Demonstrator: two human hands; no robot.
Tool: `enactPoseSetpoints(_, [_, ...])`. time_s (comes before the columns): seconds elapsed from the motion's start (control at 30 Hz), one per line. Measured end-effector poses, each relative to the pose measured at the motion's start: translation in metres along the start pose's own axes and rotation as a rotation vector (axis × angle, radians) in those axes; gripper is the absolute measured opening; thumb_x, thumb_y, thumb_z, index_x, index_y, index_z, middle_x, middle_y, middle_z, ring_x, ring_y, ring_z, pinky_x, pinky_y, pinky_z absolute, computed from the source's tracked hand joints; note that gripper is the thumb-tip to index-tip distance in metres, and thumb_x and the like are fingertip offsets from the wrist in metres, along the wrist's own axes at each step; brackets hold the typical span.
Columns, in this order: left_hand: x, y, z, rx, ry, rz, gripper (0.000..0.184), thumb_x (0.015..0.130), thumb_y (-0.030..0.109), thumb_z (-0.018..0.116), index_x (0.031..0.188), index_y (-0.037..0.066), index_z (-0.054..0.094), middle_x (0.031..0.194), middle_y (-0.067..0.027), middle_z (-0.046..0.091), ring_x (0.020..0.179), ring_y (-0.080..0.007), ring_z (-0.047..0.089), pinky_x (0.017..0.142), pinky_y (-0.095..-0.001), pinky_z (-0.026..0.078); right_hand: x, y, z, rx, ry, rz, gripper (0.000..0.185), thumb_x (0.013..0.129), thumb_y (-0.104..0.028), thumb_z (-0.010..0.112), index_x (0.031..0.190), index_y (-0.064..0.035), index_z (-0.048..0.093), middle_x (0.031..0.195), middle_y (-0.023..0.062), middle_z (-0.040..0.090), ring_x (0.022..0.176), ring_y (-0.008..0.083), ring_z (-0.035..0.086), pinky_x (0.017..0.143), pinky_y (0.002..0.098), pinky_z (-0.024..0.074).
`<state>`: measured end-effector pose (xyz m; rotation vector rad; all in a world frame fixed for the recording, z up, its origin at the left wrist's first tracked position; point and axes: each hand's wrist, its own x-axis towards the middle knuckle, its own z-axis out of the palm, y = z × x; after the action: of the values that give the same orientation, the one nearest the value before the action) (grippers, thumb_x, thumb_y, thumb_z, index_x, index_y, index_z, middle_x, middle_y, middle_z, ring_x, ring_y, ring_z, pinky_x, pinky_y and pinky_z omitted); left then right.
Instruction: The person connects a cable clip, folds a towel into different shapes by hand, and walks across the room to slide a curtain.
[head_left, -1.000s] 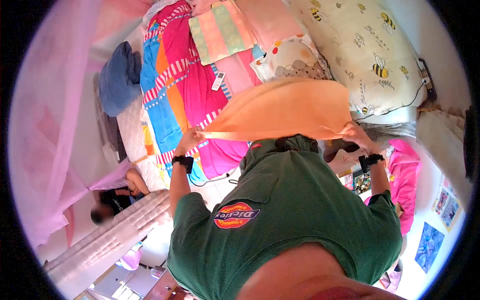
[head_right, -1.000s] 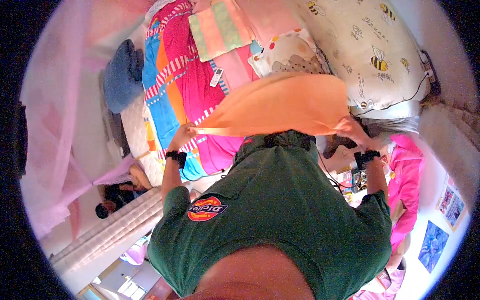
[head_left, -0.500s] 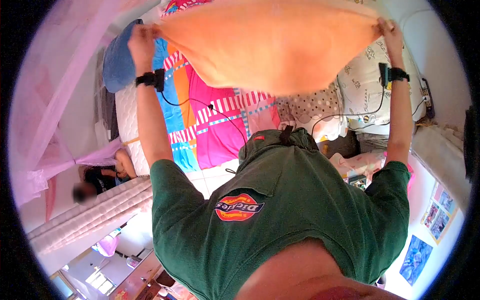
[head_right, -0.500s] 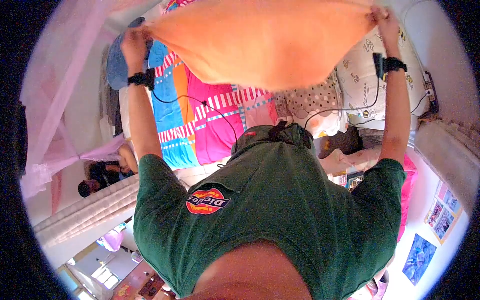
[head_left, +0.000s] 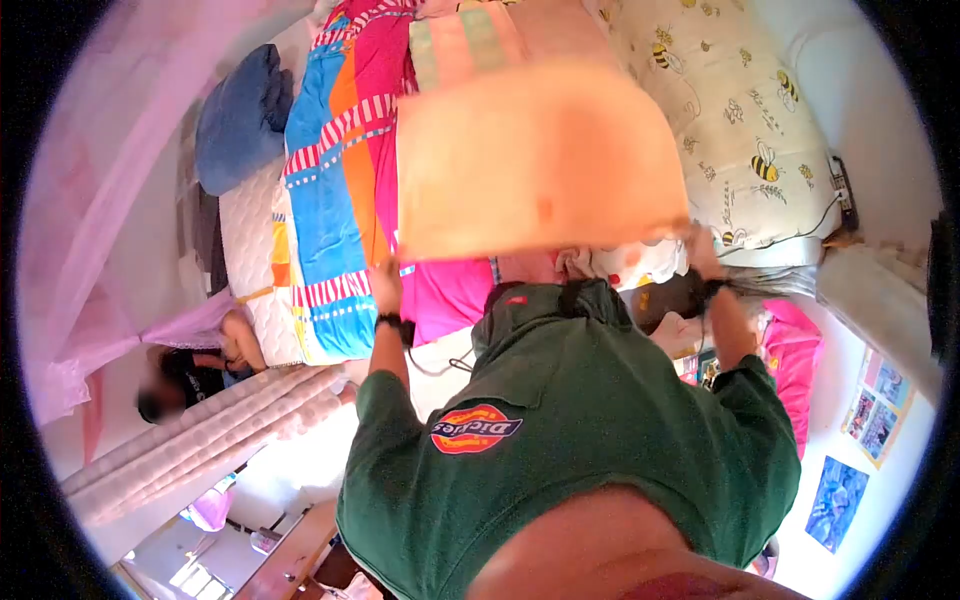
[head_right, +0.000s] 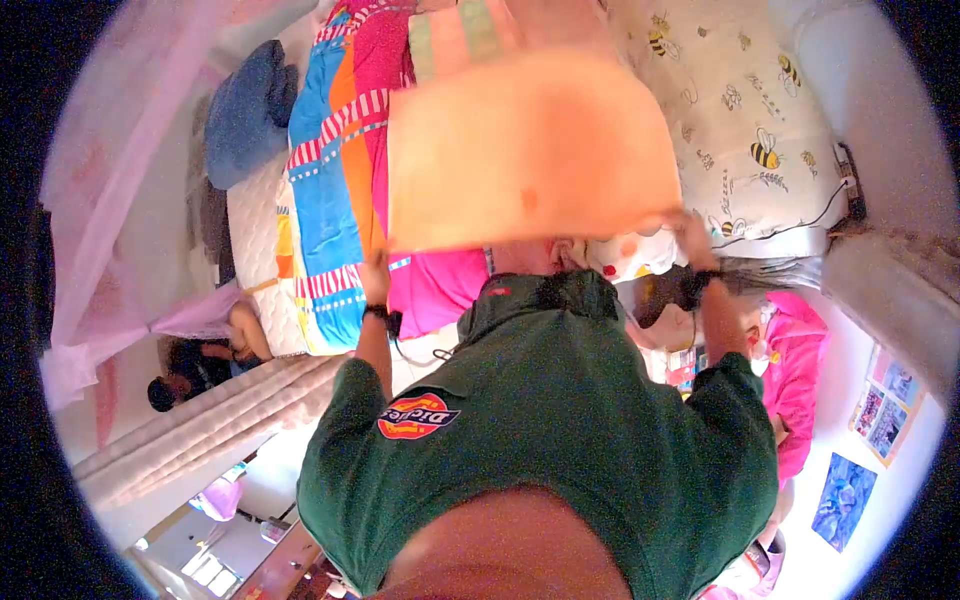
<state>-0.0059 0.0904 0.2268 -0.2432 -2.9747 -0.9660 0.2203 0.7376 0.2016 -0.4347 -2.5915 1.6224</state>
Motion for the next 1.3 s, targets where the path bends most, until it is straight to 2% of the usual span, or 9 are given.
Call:
enactPoseSetpoints(0.1, [-0.044,-0.031,-0.005,-0.070,-0.219,-0.052,0.017,0.081,0.010,0.056,0.093,0.002,0.064,0.078,-0.0209,0.063,0.079,-0.0346,0.063,0.067,-0.0421,0.048,-0.063,-0.009,0.018,-0.766,-0.211,0.053,0.009,0.077,-0.002,0.059,0.082,0.0051,0.063,0.079,0.0080,0.066,0.078,0.0154,0.062,0.067,0.0310,0.0498])
enactPoseSetpoints(0.17, [-0.041,-0.032,-0.017,-0.410,-0.363,-0.318,0.016,0.077,0.009,0.058,0.090,0.003,0.066,0.080,-0.0187,0.064,0.078,-0.0334,0.063,0.069,-0.0399,0.050,-0.071,-0.010,0.026,-0.077,-0.004,0.640,0.011,0.071,-0.002,0.061,0.079,0.0049,0.062,0.078,0.0100,0.067,0.077,0.0178,0.064,0.065,0.0302,0.0497])
enactPoseSetpoints(0.3, [0.049,-0.005,-0.033,0.002,-0.417,-0.007,0.017,0.077,0.012,0.056,0.087,0.007,0.068,0.074,-0.0143,0.065,0.068,-0.0264,0.065,0.061,-0.0357,0.051,0.005,-0.031,-0.004,-0.402,-0.127,0.220,0.013,0.069,-0.008,0.060,0.079,-0.0014,0.066,0.070,0.0138,0.065,0.067,0.0226,0.063,0.058,0.0348,0.0483])
enactPoseSetpoints(0.67, [0.186,0.180,-0.181,-0.223,0.785,0.436,0.014,0.084,0.006,0.055,0.093,0.004,0.065,0.086,-0.0183,0.064,0.080,-0.0328,0.063,0.069,-0.0349,0.048,0.129,-0.306,-0.089,-0.443,0.675,-0.408,0.024,0.088,-0.015,0.054,0.107,-0.0054,0.063,0.099,0.0121,0.066,0.088,0.0163,0.062,0.079,0.0271,0.0463])
enactPoseSetpoints(0.97, [-0.031,-0.082,0.107,0.349,-0.475,0.016,0.029,0.085,0.028,0.047,0.085,0.005,0.064,0.083,-0.0180,0.064,0.073,-0.0332,0.064,0.057,-0.0452,0.050,-0.023,0.050,0.073,-1.219,-0.561,0.086,0.026,0.075,-0.017,0.057,0.092,0.0008,0.063,0.090,0.0179,0.062,0.090,0.0349,0.058,0.076,0.0456,0.0461])
enactPoseSetpoints(1.17, [-0.062,-0.107,0.103,0.695,-0.846,0.320,0.027,0.076,0.038,0.057,0.085,0.016,0.069,0.086,-0.0090,0.067,0.080,-0.0272,0.064,0.066,-0.0419,0.051,-0.070,0.165,0.104,-1.040,-0.296,0.337,0.024,0.079,-0.027,0.054,0.088,-0.0086,0.068,0.088,0.0142,0.064,0.087,0.0314,0.062,0.076,0.0438,0.0489])
enactPoseSetpoints(1.23, [-0.002,-0.147,0.104,0.143,-0.551,0.536,0.026,0.071,0.037,0.062,0.084,0.016,0.068,0.084,-0.0068,0.066,0.078,-0.0264,0.064,0.063,-0.0421,0.050,-0.014,0.131,0.068,-0.759,-0.150,0.253,0.026,0.070,-0.029,0.061,0.076,-0.0041,0.068,0.077,0.0172,0.064,0.077,0.0320,0.062,0.066,0.0449,0.0478])
enactPoseSetpoints(1.27, [0.038,-0.150,0.116,-0.076,-0.581,0.054,0.026,0.066,0.035,0.065,0.081,0.014,0.068,0.075,-0.0066,0.065,0.070,-0.0261,0.063,0.058,-0.0411,0.049,0.032,0.114,0.056,-0.761,-0.061,0.261,0.026,0.071,-0.028,0.060,0.075,-0.0025,0.066,0.077,0.0193,0.064,0.073,0.0328,0.062,0.063,0.0450,0.0474])
enactPoseSetpoints(1.3, [0.082,-0.107,0.081,0.045,-0.328,0.720,0.024,0.067,0.033,0.067,0.076,0.011,0.067,0.065,-0.0086,0.063,0.061,-0.0255,0.062,0.053,-0.0380,0.048,0.078,0.097,0.044,-0.760,0.029,0.268,0.026,0.071,-0.026,0.060,0.075,-0.0009,0.065,0.076,0.0214,0.063,0.070,0.0335,0.061,0.061,0.0452,0.0469])
